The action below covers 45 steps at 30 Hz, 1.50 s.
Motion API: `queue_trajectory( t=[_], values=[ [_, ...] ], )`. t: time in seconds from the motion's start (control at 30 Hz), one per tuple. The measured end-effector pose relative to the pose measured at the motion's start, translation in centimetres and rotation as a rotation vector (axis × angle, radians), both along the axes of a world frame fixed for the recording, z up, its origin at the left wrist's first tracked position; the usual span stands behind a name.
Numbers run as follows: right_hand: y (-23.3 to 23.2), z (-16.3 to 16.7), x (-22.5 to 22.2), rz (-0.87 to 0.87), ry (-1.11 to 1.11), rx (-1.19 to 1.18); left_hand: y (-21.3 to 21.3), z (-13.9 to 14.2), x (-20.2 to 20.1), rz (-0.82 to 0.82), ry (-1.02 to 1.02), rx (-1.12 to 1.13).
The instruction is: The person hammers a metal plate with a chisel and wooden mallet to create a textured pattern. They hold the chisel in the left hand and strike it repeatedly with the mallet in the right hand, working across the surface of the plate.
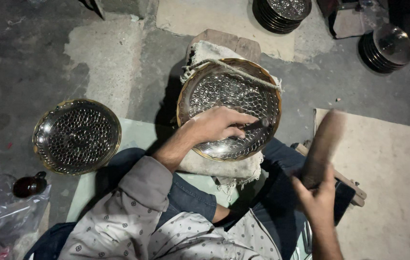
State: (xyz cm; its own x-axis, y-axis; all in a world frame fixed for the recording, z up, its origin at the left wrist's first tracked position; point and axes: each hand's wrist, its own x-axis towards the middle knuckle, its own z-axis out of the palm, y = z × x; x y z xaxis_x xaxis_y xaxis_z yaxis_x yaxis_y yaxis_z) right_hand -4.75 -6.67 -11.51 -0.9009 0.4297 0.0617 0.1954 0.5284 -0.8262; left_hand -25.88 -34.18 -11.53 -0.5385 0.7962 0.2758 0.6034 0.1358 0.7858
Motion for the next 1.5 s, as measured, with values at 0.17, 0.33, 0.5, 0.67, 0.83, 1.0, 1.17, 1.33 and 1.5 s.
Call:
queue_trajectory(
  t=[0.17,0.33,0.5,0.67,0.83,1.0,1.17,1.33,1.5],
  values=[
    [-0.5,-0.2,0.1,0.062,-0.012,0.151,-0.5,-0.1,-0.1,0.006,0.035,0.009],
    [-0.2,-1.0,0.3,0.093,0.021,0.339,-0.6,-0.4,-0.2,-0.011,0.045,0.012],
    [-0.3,-1.7,0.5,0.109,0.025,0.353,-0.9,-0.6,-0.3,-0.003,0.035,-0.006],
    [-0.3,-1.9,0.2,0.085,0.004,0.211,-0.6,-0.7,-0.8,0.001,0.083,-0.009],
    [-0.6,-2.2,-0.5,0.001,-0.117,0.127,-0.5,-1.4,-1.3,-0.011,0.045,-0.049],
    [-0.7,-2.8,-0.2,0.087,-0.082,0.501,-0.6,-2.9,-1.7,-0.019,0.062,-0.040],
    [-0.7,-5.3,0.1,-0.074,0.060,-0.069,-0.7,-3.9,-2.2,-0.044,-0.008,-0.045],
    [-1.3,-8.1,1.1,0.015,0.027,0.408,-0.4,-4.8,-2.6,-0.105,-0.050,-0.147],
    [-1.5,-9.4,4.5,-0.028,-0.423,0.331,-0.3,-6.1,-2.9,-0.141,0.053,-0.138]
  ],
)
